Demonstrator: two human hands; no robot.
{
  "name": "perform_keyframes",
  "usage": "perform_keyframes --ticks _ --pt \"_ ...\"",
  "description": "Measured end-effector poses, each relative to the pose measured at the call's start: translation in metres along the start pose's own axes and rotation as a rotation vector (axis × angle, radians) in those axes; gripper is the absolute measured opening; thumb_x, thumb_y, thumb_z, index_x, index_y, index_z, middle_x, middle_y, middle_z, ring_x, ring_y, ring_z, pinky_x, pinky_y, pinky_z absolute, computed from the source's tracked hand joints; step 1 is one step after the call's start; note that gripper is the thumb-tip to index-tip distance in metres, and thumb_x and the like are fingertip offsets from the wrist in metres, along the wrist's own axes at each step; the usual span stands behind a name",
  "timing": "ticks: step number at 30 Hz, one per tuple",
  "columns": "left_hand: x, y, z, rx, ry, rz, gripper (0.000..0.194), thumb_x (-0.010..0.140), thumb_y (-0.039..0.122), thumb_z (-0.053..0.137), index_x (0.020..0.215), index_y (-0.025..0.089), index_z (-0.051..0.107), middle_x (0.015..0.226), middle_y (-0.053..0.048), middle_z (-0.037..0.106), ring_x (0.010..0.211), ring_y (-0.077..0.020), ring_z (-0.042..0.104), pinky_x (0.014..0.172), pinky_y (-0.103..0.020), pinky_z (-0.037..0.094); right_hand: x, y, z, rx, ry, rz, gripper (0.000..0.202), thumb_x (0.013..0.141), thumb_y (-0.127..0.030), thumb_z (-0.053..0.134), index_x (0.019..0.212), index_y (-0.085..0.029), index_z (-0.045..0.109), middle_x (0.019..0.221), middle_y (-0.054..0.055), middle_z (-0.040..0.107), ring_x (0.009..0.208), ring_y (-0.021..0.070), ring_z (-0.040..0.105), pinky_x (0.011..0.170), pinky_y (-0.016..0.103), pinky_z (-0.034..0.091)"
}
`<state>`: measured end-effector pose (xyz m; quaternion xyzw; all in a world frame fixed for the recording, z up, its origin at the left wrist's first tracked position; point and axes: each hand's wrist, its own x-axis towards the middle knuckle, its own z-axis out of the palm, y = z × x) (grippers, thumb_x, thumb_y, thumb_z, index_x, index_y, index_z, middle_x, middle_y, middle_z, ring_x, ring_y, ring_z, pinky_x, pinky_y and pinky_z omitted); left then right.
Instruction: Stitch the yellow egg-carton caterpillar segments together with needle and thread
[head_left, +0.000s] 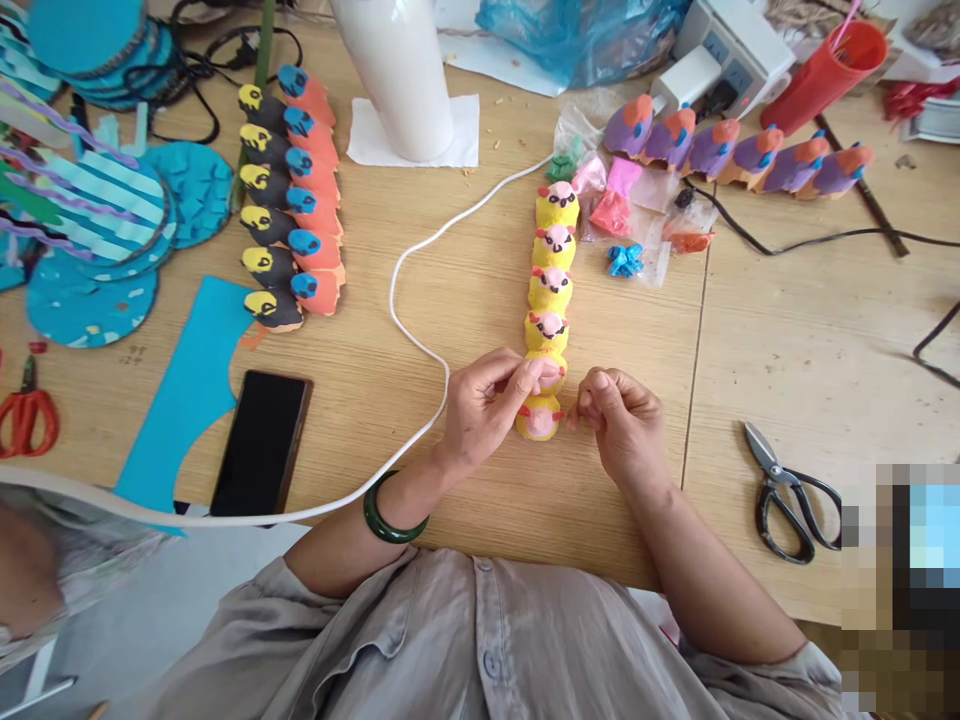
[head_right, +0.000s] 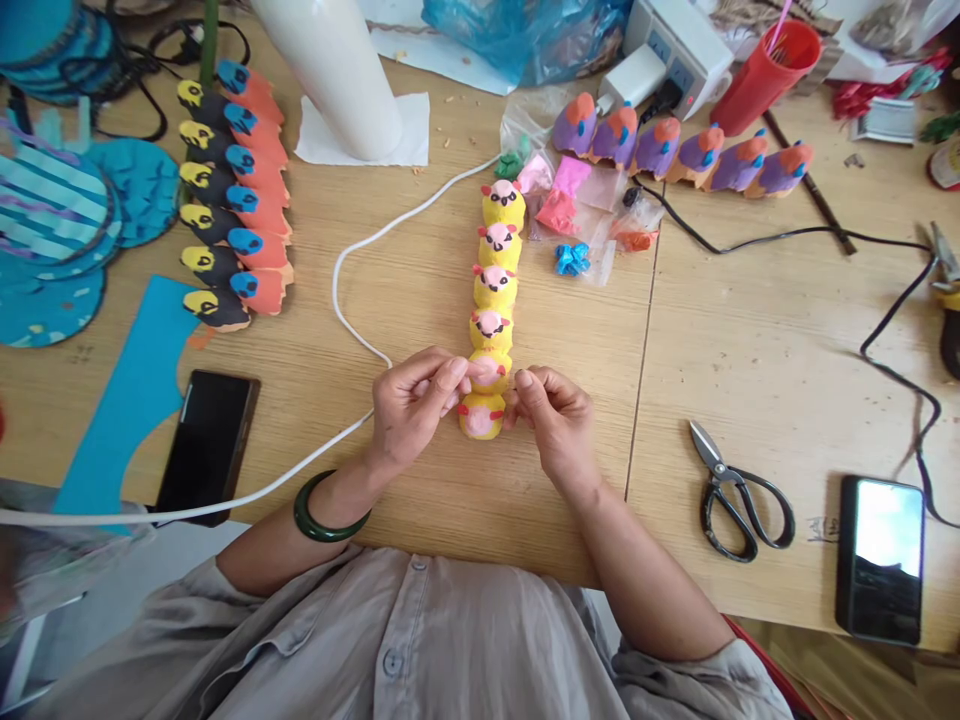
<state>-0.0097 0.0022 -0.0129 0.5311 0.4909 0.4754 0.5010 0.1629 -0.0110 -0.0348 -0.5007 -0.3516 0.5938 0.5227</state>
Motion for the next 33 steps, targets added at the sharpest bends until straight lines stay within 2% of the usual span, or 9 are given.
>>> perform_keyframes --ticks 2,5,10,12,16,21,25,29,33 --pt "0.0 0.0 0.0 0.009 -0.005 -0.001 0.035 0.104 0.047 0.064 0.091 0.021 0.083 0.083 -0.005 0.076 0.074 -0.0141 0.068 0.072 -0.027 0.054 0.0 0.001 0.0 0.016 -0.004 0.004 0.038 0.087 -0.052 0.083 0.069 -0.022 0.068 0.058 -0.006 0.055 0.047 0.0087 0.051 0.047 0.024 0.047" --pt "0.002 0.001 0.0 0.024 -0.028 0.049 0.03 0.103 0.042 0.067 0.092 0.02 0.084 0.087 -0.006 0.079 0.079 -0.0149 0.071 0.074 -0.026 0.055 -0.002 0.002 -0.001 -0.009 -0.037 -0.003 0.042 0.092 -0.05 0.079 0.064 -0.021 0.067 0.056 -0.005 0.056 0.047 0.0088 0.051 0.048 0.024 0.045" --pt "0.002 -0.004 0.003 0.144 -0.135 0.286 0.015 0.093 0.032 0.081 0.098 0.018 0.084 0.096 -0.008 0.081 0.072 -0.0121 0.069 0.064 -0.022 0.054 -0.008 -0.004 0.0 -0.146 -0.041 -0.125 0.042 0.097 -0.046 0.074 0.064 -0.022 0.067 0.058 -0.004 0.059 0.054 0.0098 0.053 0.055 0.025 0.045" --pt "0.001 -0.007 0.004 0.192 -0.14 0.371 0.013 0.093 0.029 0.082 0.098 0.018 0.083 0.095 -0.007 0.081 0.074 -0.0122 0.071 0.068 -0.022 0.056 -0.009 -0.008 0.002 -0.195 -0.044 -0.157 0.045 0.095 -0.047 0.076 0.061 -0.021 0.064 0.057 -0.004 0.057 0.054 0.01 0.052 0.054 0.025 0.044" --pt "-0.001 -0.01 0.005 0.234 -0.109 0.48 0.004 0.095 0.018 0.078 0.098 0.018 0.081 0.092 -0.004 0.081 0.091 -0.0147 0.077 0.085 -0.023 0.06 -0.011 -0.011 0.002 -0.23 -0.06 -0.142 0.049 0.096 -0.051 0.074 0.06 -0.021 0.062 0.059 -0.003 0.058 0.057 0.0109 0.055 0.057 0.026 0.044" --pt "0.0 -0.009 0.003 0.249 -0.062 0.492 0.008 0.094 0.014 0.078 0.1 0.019 0.08 0.09 -0.002 0.081 0.084 -0.0115 0.077 0.079 -0.02 0.06 -0.011 -0.007 0.0 -0.184 -0.098 -0.104 0.05 0.104 -0.054 0.061 0.066 -0.021 0.065 0.063 -0.001 0.058 0.058 0.0114 0.052 0.058 0.028 0.044" --pt "0.001 -0.01 0.002 0.262 -0.074 0.51 0.009 0.095 0.013 0.077 0.102 0.017 0.08 0.094 -0.004 0.081 0.093 -0.0131 0.078 0.083 -0.02 0.06 -0.01 -0.007 0.002 -0.13 -0.08 -0.075 0.036 0.097 -0.045 0.075 0.071 -0.022 0.071 0.061 -0.004 0.057 0.053 0.0092 0.051 0.052 0.025 0.042" --pt "0.002 -0.008 0.002 0.239 -0.039 0.462 0.014 0.1 0.015 0.07 0.108 0.017 0.081 0.099 -0.005 0.082 0.091 -0.0124 0.077 0.084 -0.021 0.06 -0.007 -0.007 0.002 -0.006 -0.022 -0.046 0.016 0.09 -0.04 0.085 0.087 -0.025 0.08 0.064 -0.005 0.06 0.053 0.0082 0.054 0.051 0.022 0.046" --pt "0.003 -0.003 0.001 0.172 0.018 0.333 0.015 0.103 0.019 0.067 0.103 0.018 0.082 0.094 -0.004 0.082 0.087 -0.0115 0.076 0.08 -0.02 0.059 -0.005 -0.004 0.001 0.045 0.006 0.002 0.033 0.093 -0.046 0.08 0.071 -0.022 0.075 0.058 -0.005 0.053 0.048 0.0074 0.048 0.048 0.022 0.046"
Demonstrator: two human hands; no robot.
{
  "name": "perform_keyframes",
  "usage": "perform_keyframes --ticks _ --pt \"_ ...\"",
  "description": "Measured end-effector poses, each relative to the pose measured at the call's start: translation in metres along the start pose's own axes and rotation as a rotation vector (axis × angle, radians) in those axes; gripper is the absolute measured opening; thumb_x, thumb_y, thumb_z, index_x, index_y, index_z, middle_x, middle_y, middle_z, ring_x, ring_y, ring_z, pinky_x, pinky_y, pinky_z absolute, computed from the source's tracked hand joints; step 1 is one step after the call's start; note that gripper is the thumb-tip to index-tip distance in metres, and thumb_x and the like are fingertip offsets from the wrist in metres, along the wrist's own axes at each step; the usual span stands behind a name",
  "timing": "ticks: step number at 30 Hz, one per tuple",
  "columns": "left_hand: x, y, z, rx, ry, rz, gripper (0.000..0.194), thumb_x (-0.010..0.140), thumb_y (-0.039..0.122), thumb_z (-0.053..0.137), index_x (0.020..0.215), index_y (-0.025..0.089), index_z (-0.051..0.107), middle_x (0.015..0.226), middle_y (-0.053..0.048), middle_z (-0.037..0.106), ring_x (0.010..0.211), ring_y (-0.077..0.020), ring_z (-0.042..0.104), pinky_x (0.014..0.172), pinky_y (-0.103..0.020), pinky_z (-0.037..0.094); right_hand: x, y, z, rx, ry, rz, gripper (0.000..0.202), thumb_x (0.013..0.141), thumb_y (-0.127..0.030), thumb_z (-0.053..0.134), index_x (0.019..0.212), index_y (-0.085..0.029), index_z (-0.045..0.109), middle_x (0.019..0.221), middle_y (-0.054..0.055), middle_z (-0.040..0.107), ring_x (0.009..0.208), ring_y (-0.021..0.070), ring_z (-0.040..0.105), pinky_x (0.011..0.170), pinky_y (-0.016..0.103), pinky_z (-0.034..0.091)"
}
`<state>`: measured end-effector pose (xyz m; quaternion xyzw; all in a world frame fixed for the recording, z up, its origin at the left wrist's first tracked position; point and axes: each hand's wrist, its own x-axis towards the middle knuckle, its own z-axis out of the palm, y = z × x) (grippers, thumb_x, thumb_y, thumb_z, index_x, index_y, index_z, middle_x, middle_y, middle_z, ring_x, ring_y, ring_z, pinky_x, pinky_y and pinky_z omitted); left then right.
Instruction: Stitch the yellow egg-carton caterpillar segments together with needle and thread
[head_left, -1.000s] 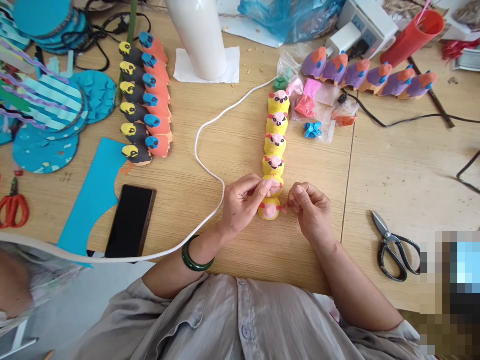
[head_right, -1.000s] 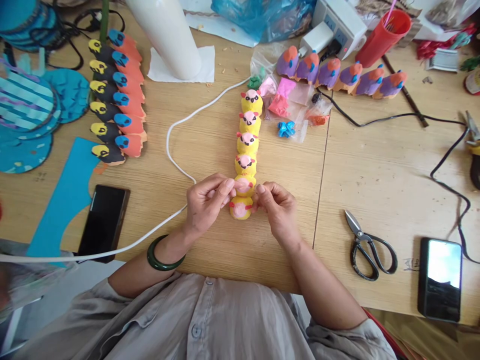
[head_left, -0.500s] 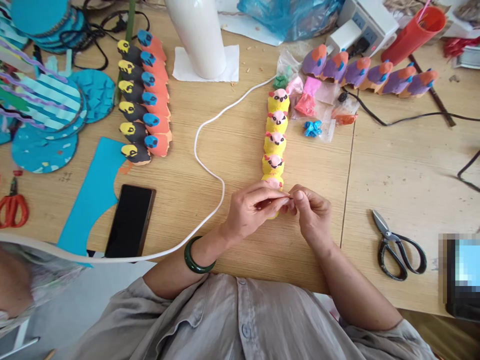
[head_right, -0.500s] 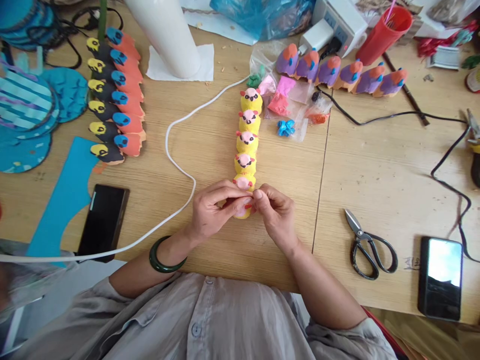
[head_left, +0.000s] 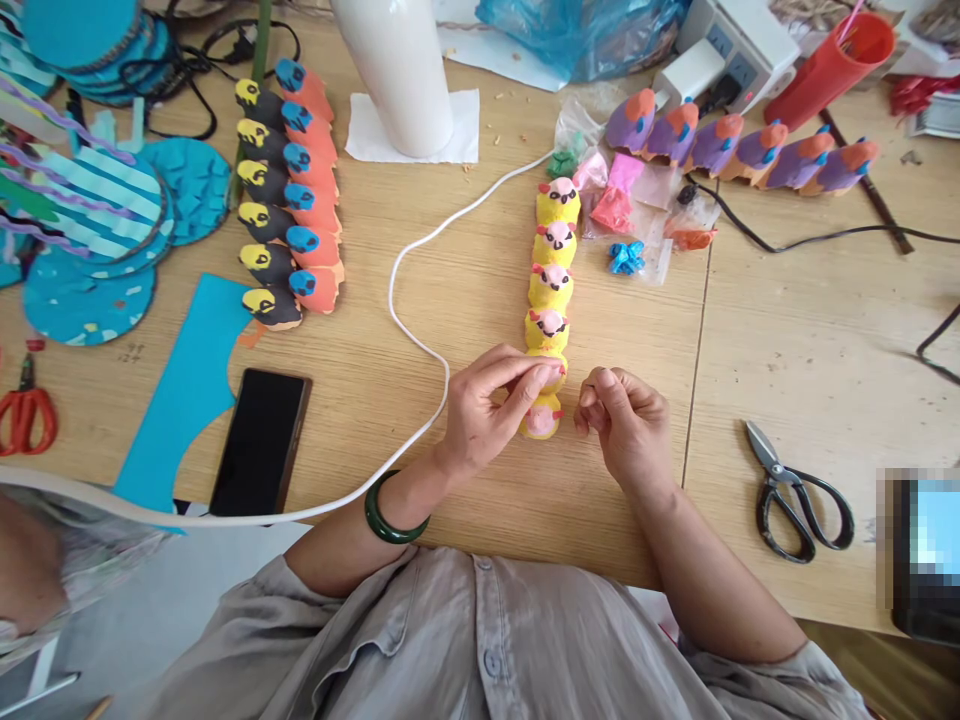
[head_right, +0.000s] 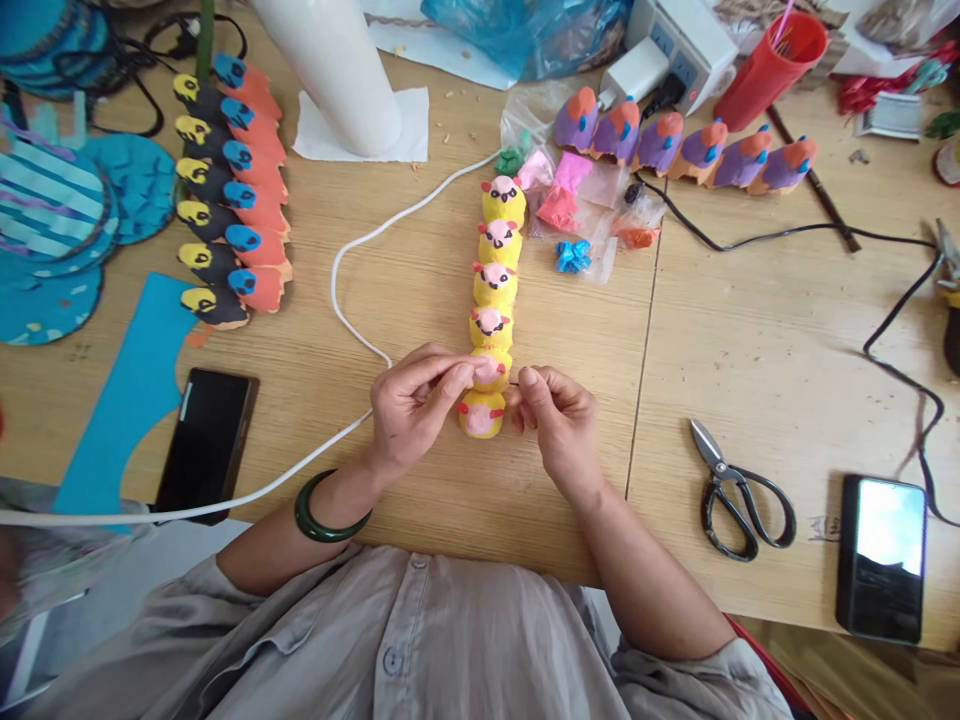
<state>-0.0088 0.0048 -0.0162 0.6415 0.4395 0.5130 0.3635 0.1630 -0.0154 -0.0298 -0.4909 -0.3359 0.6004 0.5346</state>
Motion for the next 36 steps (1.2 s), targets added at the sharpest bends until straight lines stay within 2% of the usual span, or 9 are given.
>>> perform_keyframes --ticks 4,8,12,16,18,21,33,36 --pt "0.0007 0.0006 -0.0007 -0.03 0.011 -0.065 0.015 0.103 0.022 0.067 0.1 0.019 0.082 0.092 -0.002 0.081 0.083 -0.0104 0.074 0.073 -0.019 0.057 0.0014 0.0004 -0.0004 0.017 0.021 0.018 0.023 0.087 -0.044 0.086 0.083 -0.024 0.078 0.061 -0.006 0.055 0.051 0.0082 0.05 0.051 0.023 0.05" --pt "0.0005 0.0001 -0.0003 -0.043 0.006 -0.081 0.016 0.103 0.024 0.068 0.098 0.019 0.082 0.091 -0.002 0.081 0.083 -0.0107 0.074 0.073 -0.02 0.057 0.0023 -0.0001 -0.0007 0.006 0.012 0.051 0.034 0.09 -0.049 0.081 0.072 -0.022 0.072 0.056 -0.006 0.05 0.049 0.0082 0.048 0.05 0.023 0.049" --pt "0.0004 0.0005 -0.0007 -0.035 0.006 -0.088 0.016 0.104 0.024 0.067 0.099 0.02 0.082 0.092 -0.002 0.081 0.084 -0.0109 0.074 0.074 -0.02 0.056 0.0019 -0.0004 -0.0008 -0.005 0.014 0.046 0.028 0.085 -0.046 0.087 0.078 -0.023 0.073 0.06 -0.006 0.055 0.051 0.0084 0.05 0.052 0.023 0.049" --pt "0.0004 0.0005 -0.0011 -0.034 0.012 -0.087 0.015 0.103 0.024 0.067 0.099 0.02 0.081 0.091 -0.002 0.081 0.082 -0.0103 0.073 0.071 -0.019 0.055 0.0013 -0.0004 -0.0004 -0.009 0.006 0.051 0.032 0.088 -0.048 0.084 0.074 -0.022 0.072 0.06 -0.005 0.056 0.051 0.0089 0.05 0.053 0.024 0.05" --pt "0.0003 0.0004 -0.0011 -0.041 0.007 -0.089 0.016 0.103 0.024 0.067 0.1 0.02 0.082 0.092 -0.002 0.081 0.083 -0.0108 0.074 0.072 -0.02 0.056 0.0013 0.0001 -0.0005 -0.009 0.013 0.05 0.029 0.085 -0.047 0.087 0.077 -0.023 0.074 0.06 -0.006 0.056 0.052 0.0091 0.05 0.053 0.024 0.05" --pt "0.0 0.0 -0.001 -0.052 0.007 -0.094 0.016 0.103 0.023 0.067 0.099 0.019 0.082 0.092 -0.003 0.081 0.085 -0.0108 0.074 0.075 -0.02 0.057 0.0016 0.0007 -0.0008 -0.001 0.01 0.044 0.036 0.089 -0.049 0.083 0.069 -0.022 0.071 0.06 -0.005 0.054 0.051 0.0085 0.049 0.053 0.024 0.049" --pt "0.0 -0.0004 0.0012 -0.062 0.001 -0.118 0.019 0.104 0.03 0.067 0.097 0.02 0.082 0.092 -0.004 0.082 0.086 -0.0134 0.076 0.077 -0.023 0.06 0.0022 0.0017 -0.0006 -0.05 0.02 0.068 0.04 0.088 -0.053 0.083 0.067 -0.021 0.07 0.056 -0.006 0.049 0.049 0.0083 0.046 0.051 0.024 0.047" --pt "-0.0006 -0.0011 0.0016 -0.062 -0.001 -0.123 0.02 0.104 0.032 0.067 0.097 0.02 0.082 0.092 -0.004 0.082 0.086 -0.0134 0.076 0.076 -0.023 0.06 0.0022 0.0025 -0.0009 -0.063 0.023 0.073 0.039 0.087 -0.055 0.083 0.071 -0.022 0.071 0.06 -0.005 0.054 0.051 0.0089 0.047 0.053 0.025 0.048"
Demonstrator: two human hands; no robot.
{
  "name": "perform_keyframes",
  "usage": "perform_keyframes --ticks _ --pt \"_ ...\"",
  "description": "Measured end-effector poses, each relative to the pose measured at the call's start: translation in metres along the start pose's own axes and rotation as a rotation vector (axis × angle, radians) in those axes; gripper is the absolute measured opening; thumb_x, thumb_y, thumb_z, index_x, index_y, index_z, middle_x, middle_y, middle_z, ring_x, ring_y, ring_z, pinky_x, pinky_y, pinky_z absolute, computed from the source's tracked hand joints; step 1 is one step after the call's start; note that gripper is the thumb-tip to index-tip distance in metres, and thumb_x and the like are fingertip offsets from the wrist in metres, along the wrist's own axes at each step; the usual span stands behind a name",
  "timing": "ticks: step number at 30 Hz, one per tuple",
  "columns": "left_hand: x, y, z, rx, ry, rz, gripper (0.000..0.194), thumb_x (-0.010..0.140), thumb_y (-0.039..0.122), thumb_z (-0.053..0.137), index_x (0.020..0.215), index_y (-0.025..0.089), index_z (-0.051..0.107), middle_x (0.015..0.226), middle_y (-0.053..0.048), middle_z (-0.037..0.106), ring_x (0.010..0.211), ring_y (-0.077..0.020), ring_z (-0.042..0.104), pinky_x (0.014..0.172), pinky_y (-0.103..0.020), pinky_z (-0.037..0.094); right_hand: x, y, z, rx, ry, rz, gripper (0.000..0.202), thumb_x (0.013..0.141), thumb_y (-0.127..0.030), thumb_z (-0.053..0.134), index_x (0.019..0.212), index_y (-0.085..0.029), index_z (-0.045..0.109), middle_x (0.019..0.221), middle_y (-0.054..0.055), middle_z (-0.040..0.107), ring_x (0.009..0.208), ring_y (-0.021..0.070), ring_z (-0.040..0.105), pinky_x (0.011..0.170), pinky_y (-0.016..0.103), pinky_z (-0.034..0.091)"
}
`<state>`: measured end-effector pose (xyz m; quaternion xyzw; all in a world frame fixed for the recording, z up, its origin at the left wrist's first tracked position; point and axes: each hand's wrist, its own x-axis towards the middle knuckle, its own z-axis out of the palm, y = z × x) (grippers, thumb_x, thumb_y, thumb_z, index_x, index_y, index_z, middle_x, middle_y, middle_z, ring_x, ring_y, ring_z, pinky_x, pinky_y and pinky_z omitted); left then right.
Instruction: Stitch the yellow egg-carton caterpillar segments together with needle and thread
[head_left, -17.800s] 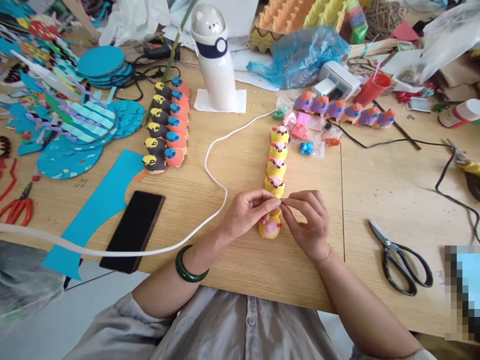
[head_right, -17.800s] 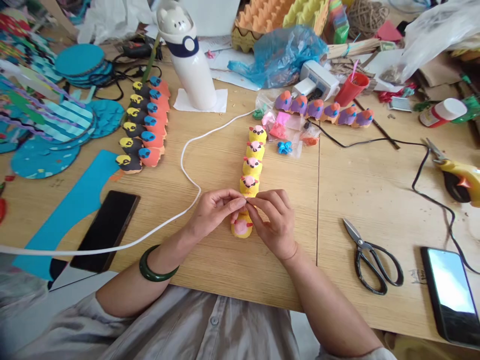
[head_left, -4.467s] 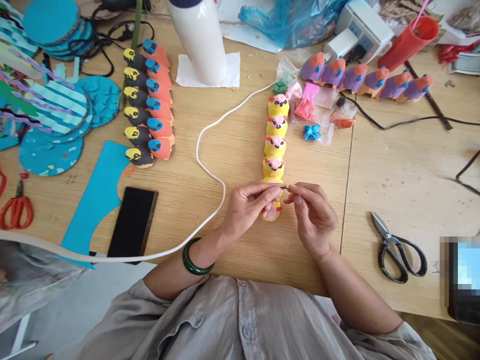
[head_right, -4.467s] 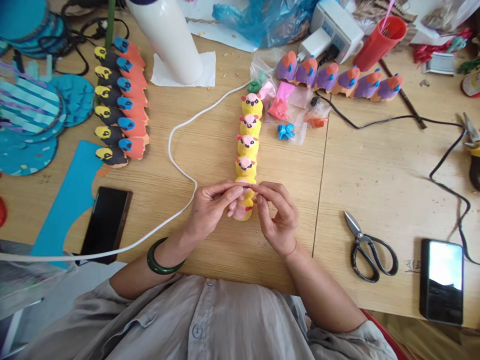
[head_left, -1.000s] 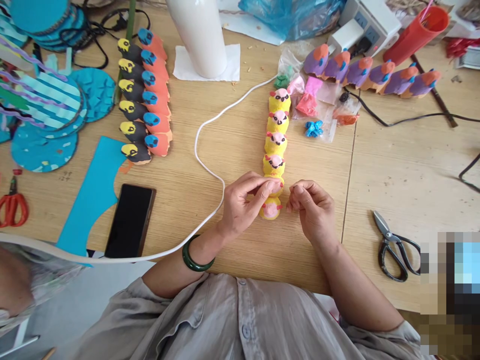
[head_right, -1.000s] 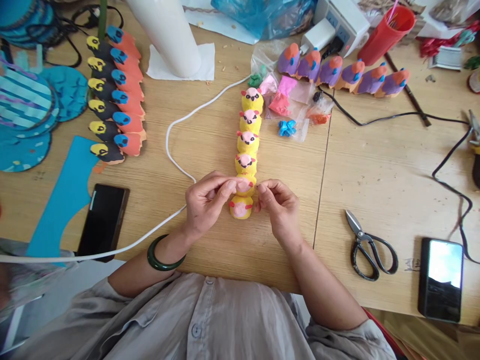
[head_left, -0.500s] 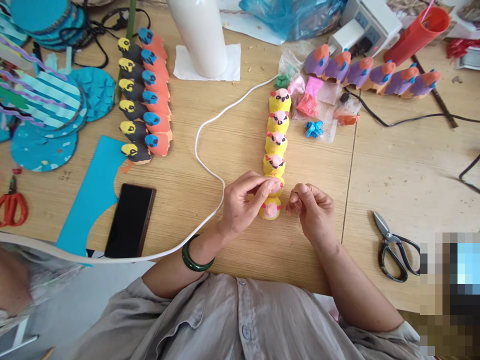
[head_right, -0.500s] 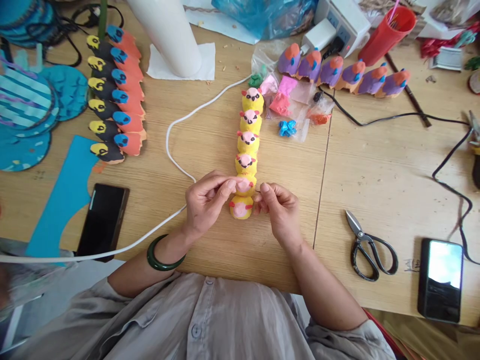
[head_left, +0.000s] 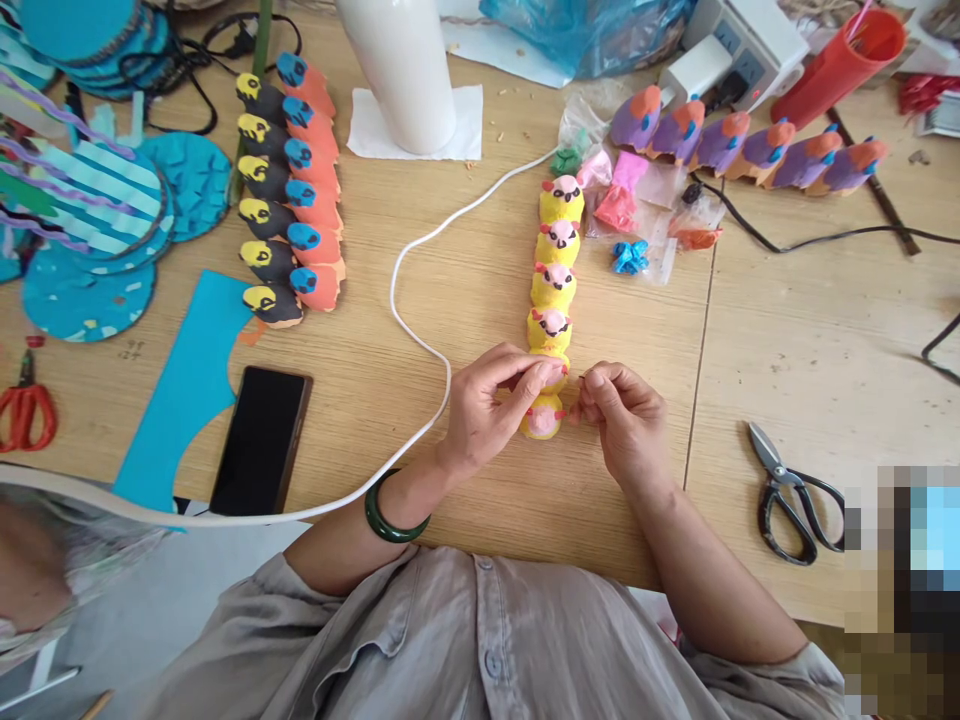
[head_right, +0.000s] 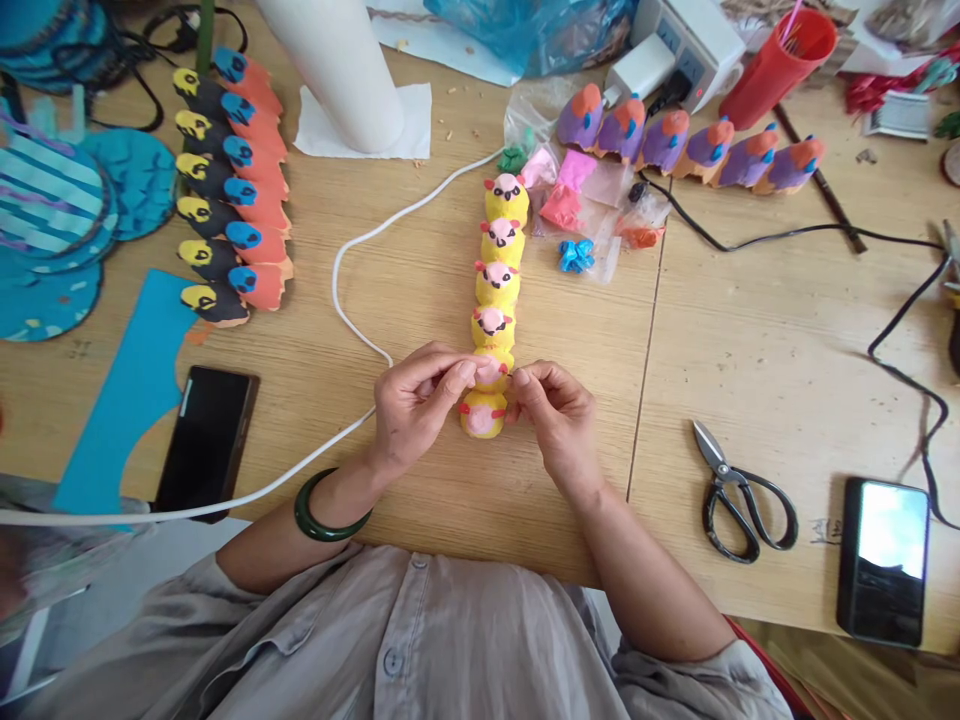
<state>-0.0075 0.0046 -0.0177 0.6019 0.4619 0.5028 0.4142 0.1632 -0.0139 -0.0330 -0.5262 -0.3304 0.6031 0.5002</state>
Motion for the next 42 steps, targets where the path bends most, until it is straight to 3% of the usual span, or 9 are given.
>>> perform_keyframes --ticks 7,12,17,23,30,39,42 --pt "-0.0011 -0.002 0.0005 0.058 -0.1 0.105 0.014 0.099 0.028 0.074 0.106 0.019 0.081 0.094 -0.006 0.08 0.081 -0.0127 0.074 0.069 -0.022 0.058 -0.0036 -0.002 0.0 0.031 -0.074 0.008 0.035 0.091 -0.049 0.081 0.071 -0.022 0.071 0.064 -0.004 0.057 0.057 0.0098 0.054 0.057 0.025 0.049" --pt "-0.0028 -0.0057 0.0017 0.121 -0.119 0.204 0.008 0.096 0.017 0.076 0.103 0.018 0.08 0.099 -0.006 0.081 0.093 -0.0146 0.077 0.083 -0.024 0.061 -0.0049 -0.0023 -0.0015 -0.054 -0.12 -0.021 0.041 0.095 -0.052 0.075 0.068 -0.021 0.067 0.064 -0.003 0.057 0.061 0.0116 0.058 0.061 0.026 0.049" --pt "-0.0026 -0.0057 0.0021 0.082 -0.059 0.167 0.007 0.097 0.016 0.075 0.1 0.019 0.08 0.094 -0.004 0.081 0.087 -0.0129 0.076 0.077 -0.022 0.061 -0.0046 -0.0024 -0.0008 -0.034 -0.099 -0.012 0.045 0.099 -0.062 0.064 0.076 -0.023 0.071 0.07 -0.001 0.062 0.062 0.0137 0.059 0.063 0.03 0.055" --pt "-0.0024 -0.0055 0.0021 0.093 -0.058 0.125 0.007 0.098 0.021 0.074 0.099 0.019 0.081 0.092 -0.004 0.081 0.085 -0.0132 0.076 0.071 -0.021 0.06 -0.0039 -0.0062 0.0024 -0.074 -0.035 -0.071 0.032 0.09 -0.051 0.081 0.076 -0.023 0.073 0.068 -0.002 0.063 0.058 0.0112 0.056 0.057 0.026 0.054" --pt "-0.0014 -0.0038 0.0006 0.067 -0.094 0.109 0.018 0.1 0.029 0.073 0.111 0.017 0.081 0.093 -0.006 0.078 0.081 -0.0126 0.072 0.067 -0.021 0.058 -0.0037 -0.0056 0.0025 -0.038 0.007 -0.067 0.031 0.089 -0.048 0.083 0.076 -0.023 0.073 0.067 -0.003 0.063 0.056 0.01 0.057 0.056 0.024 0.053" --pt "-0.0018 -0.0071 0.0025 0.08 -0.067 0.167 0.006 0.098 0.02 0.074 0.1 0.021 0.08 0.095 -0.004 0.081 0.09 -0.0135 0.077 0.082 -0.023 0.062 -0.0052 -0.0084 0.0041 -0.096 -0.033 -0.036 0.036 0.09 -0.055 0.078 0.075 -0.023 0.073 0.069 -0.001 0.063 0.06 0.0116 0.057 0.058 0.026 0.058" --pt "-0.0015 -0.0066 0.0022 0.095 -0.064 0.159 0.006 0.098 0.02 0.074 0.099 0.02 0.08 0.095 -0.004 0.081 0.089 -0.0133 0.078 0.08 -0.023 0.062 -0.0052 -0.0093 0.0049 -0.099 -0.045 -0.021 0.036 0.088 -0.057 0.08 0.078 -0.023 0.074 0.07 -0.001 0.064 0.06 0.0117 0.058 0.059 0.027 0.059"
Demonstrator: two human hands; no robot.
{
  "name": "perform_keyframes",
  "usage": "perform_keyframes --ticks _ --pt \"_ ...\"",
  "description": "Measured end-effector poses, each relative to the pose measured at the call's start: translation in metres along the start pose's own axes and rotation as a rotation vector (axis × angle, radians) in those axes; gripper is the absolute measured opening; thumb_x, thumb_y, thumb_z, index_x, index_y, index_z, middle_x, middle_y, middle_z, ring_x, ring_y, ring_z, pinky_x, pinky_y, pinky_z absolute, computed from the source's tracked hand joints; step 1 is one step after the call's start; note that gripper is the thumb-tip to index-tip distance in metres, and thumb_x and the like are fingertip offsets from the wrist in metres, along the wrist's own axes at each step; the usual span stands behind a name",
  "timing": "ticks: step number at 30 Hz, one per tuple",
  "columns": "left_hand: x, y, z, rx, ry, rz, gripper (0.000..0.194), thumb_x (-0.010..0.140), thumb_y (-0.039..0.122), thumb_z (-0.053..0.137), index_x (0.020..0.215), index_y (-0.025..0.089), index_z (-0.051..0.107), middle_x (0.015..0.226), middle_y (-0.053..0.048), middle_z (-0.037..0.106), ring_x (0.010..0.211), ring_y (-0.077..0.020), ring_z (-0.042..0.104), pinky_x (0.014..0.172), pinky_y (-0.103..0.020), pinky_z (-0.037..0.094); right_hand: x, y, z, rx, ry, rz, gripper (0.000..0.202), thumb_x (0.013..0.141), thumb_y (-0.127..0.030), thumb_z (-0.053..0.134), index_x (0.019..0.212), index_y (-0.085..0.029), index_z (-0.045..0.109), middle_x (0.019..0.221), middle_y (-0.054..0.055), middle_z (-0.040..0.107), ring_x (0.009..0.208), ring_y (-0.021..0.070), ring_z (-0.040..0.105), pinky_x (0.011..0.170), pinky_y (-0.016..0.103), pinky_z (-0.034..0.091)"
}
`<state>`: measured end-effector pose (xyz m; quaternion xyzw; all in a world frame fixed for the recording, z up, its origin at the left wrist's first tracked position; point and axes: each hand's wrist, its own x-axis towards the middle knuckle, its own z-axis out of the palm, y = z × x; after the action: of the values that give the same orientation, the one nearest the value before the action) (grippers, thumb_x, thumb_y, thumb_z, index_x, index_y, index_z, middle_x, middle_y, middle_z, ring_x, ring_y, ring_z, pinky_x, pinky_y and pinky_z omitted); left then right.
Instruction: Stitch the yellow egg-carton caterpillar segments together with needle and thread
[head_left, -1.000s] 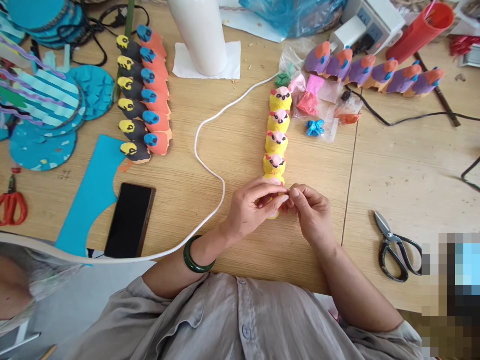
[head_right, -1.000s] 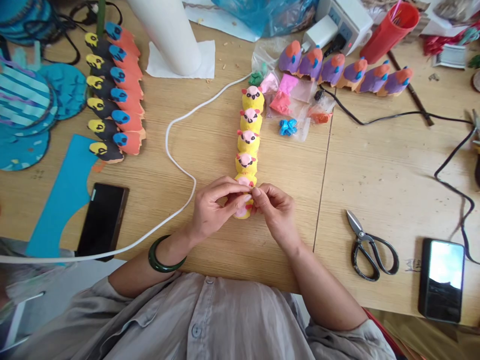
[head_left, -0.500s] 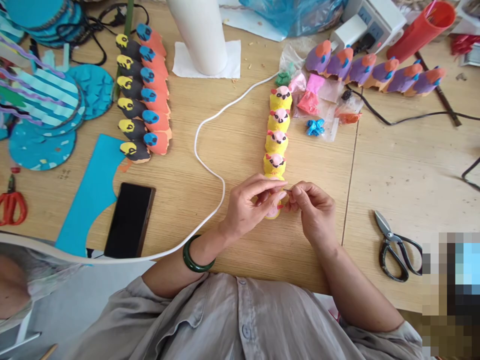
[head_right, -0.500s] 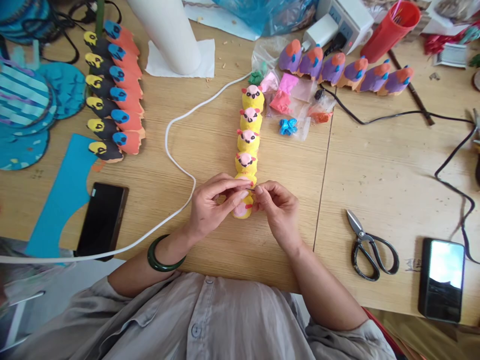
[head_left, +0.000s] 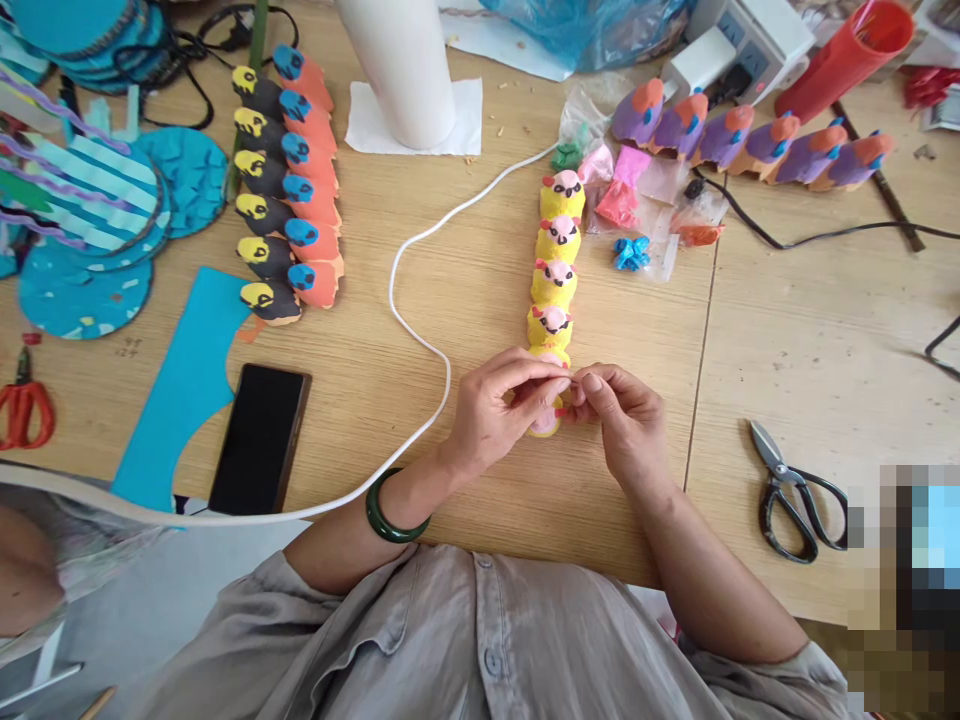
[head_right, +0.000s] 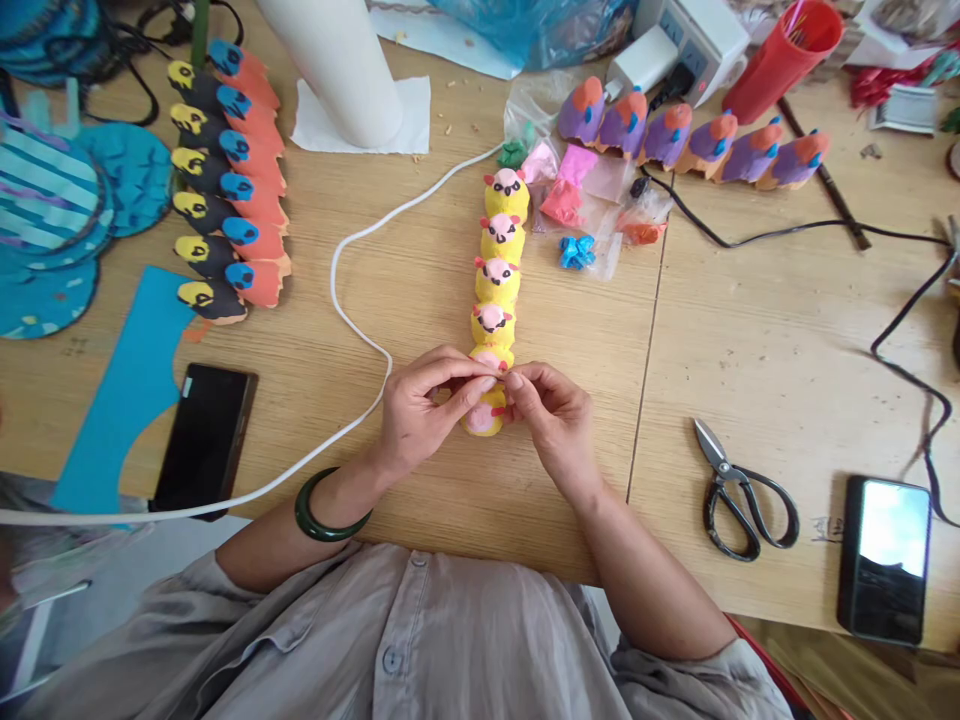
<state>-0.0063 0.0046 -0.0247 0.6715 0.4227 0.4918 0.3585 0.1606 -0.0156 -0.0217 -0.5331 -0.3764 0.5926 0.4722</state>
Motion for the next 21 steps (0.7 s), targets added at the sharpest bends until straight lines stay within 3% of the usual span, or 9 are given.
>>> perform_keyframes --ticks 9,17,21 --pt "0.0013 0.0015 -0.0019 -0.016 -0.027 -0.038 0.011 0.097 0.023 0.076 0.106 0.019 0.081 0.092 -0.004 0.079 0.081 -0.0122 0.073 0.068 -0.021 0.057 0.003 0.0028 -0.0015 0.078 0.02 0.001 0.03 0.084 -0.049 0.087 0.078 -0.023 0.075 0.067 -0.003 0.065 0.056 0.0099 0.057 0.055 0.024 0.056" --pt "0.0001 -0.0011 -0.0003 -0.045 0.012 -0.039 0.007 0.098 0.02 0.074 0.1 0.02 0.081 0.093 -0.003 0.08 0.084 -0.0121 0.074 0.07 -0.021 0.057 0.0 -0.0028 -0.0008 0.018 0.022 -0.016 0.03 0.092 -0.051 0.079 0.085 -0.022 0.077 0.07 -0.002 0.065 0.058 0.0102 0.059 0.058 0.025 0.055" --pt "0.0001 -0.0014 -0.0002 -0.023 -0.008 0.007 0.007 0.097 0.017 0.075 0.101 0.02 0.08 0.094 -0.003 0.081 0.085 -0.0121 0.075 0.075 -0.021 0.059 0.0006 -0.0026 0.0 0.035 0.011 -0.028 0.029 0.088 -0.047 0.084 0.078 -0.021 0.076 0.065 -0.003 0.064 0.055 0.0088 0.057 0.053 0.022 0.051"
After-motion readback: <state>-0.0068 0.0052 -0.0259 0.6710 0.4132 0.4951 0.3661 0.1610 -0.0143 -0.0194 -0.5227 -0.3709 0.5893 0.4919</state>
